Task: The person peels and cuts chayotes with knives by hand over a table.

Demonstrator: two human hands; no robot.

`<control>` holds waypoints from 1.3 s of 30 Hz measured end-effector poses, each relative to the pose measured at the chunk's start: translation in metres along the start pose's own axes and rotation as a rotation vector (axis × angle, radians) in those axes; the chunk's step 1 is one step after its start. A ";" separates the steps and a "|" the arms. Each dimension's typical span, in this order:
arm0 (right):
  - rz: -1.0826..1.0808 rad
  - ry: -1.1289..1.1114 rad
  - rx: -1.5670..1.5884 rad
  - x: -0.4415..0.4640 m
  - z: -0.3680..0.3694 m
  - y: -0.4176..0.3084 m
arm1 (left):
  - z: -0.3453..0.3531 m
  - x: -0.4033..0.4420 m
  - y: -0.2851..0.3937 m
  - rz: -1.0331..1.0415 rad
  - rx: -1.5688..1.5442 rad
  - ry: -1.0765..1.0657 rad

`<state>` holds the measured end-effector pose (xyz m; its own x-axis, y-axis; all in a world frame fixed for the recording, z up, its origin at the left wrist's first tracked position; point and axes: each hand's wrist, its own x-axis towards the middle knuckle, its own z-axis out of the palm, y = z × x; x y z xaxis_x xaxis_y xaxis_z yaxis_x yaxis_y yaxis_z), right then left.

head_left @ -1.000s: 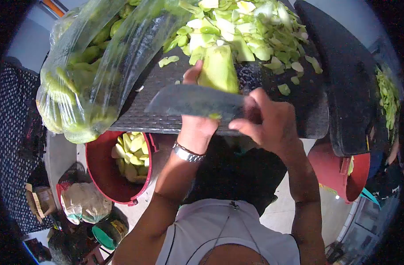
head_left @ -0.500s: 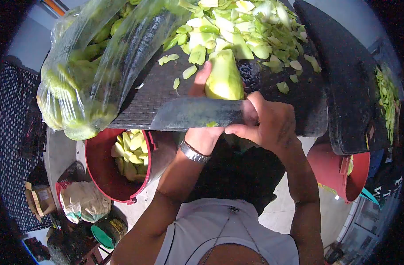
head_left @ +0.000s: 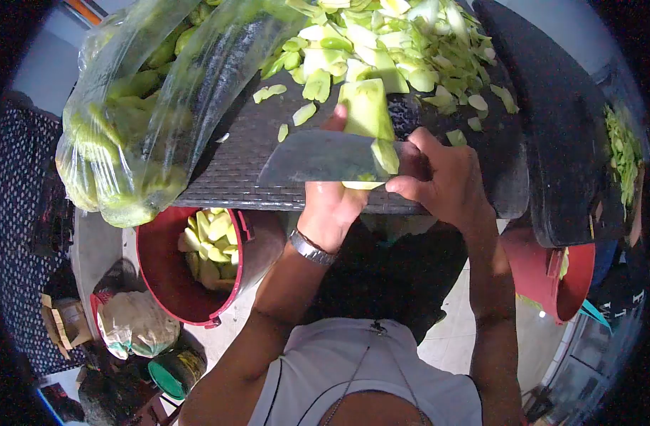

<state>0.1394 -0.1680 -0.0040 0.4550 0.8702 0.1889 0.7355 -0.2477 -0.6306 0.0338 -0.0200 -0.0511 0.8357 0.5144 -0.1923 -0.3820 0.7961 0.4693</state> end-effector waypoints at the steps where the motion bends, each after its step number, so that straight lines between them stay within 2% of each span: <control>1: 0.013 -0.009 -0.008 0.000 0.001 -0.001 | 0.001 0.000 -0.001 0.017 -0.007 0.016; 3: 0.041 -0.017 -0.028 -0.001 0.001 -0.004 | 0.005 -0.003 0.004 -0.016 -0.003 -0.015; 6: -0.124 0.062 -0.010 0.002 0.001 0.005 | 0.006 -0.007 0.004 0.014 -0.071 -0.022; 7: -0.048 0.113 -0.034 0.007 0.000 0.015 | 0.009 -0.009 0.004 0.039 -0.107 -0.016; 9: 0.108 0.229 -0.083 0.022 -0.003 0.030 | 0.023 -0.020 0.009 0.070 0.184 0.022; 11: 0.134 0.135 0.057 0.022 -0.007 0.022 | 0.022 -0.017 0.008 0.077 0.171 -0.027; 13: 0.166 0.097 0.133 0.022 -0.002 0.009 | 0.012 -0.005 0.006 0.018 0.036 0.014; 16: 0.134 -0.039 0.108 0.011 -0.007 -0.015 | 0.007 0.004 0.007 0.013 0.007 0.003; 20: -0.081 0.007 -0.054 0.007 -0.002 -0.016 | 0.009 0.006 0.010 0.020 0.061 -0.100; 21: -0.071 0.029 -0.053 0.008 -0.001 -0.010 | 0.009 0.006 0.009 0.018 0.061 -0.121; 22: -0.061 0.052 -0.053 0.010 0.000 -0.003 | 0.010 0.005 0.007 0.025 0.059 -0.055; 23: -0.052 0.076 -0.055 0.013 0.000 0.006 | 0.008 0.000 0.005 -0.011 -0.098 -0.011; 25: 0.053 0.128 -0.060 0.017 -0.002 0.021 | 0.010 -0.007 0.012 -0.040 0.086 -0.052; 27: 0.101 0.127 -0.078 0.016 -0.006 0.020 | 0.009 -0.003 0.011 -0.030 -0.021 -0.051; 29: -0.006 0.047 0.017 0.007 -0.003 0.005 | 0.000 -0.004 0.005 -0.053 -0.164 0.020; 31: -0.111 0.055 -0.004 0.007 0.000 0.005 | 0.003 -0.002 0.005 -0.049 -0.096 -0.047; 33: 0.003 0.089 -0.027 0.016 -0.001 0.014 | -0.012 0.001 0.006 -0.099 -0.120 -0.107; 34: 0.051 0.103 -0.038 0.022 -0.005 0.024 | -0.001 -0.008 0.009 -0.106 0.000 -0.116; 35: 0.094 0.121 -0.052 0.029 -0.010 0.036 | 0.005 -0.009 0.011 -0.116 -0.034 -0.147; 37: -0.043 0.298 -0.156 0.041 -0.019 0.079 | 0.012 -0.013 0.014 -0.145 -0.107 -0.196; 39: 0.109 0.288 -0.125 0.047 -0.028 0.084 | 0.012 -0.015 0.018 -0.144 -0.134 -0.246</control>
<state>0.2367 -0.1596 -0.0274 0.6444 0.6839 0.3421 0.7226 -0.3983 -0.5649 0.0190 -0.0171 -0.0297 0.9490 0.3141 -0.0269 -0.2879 0.8984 0.3317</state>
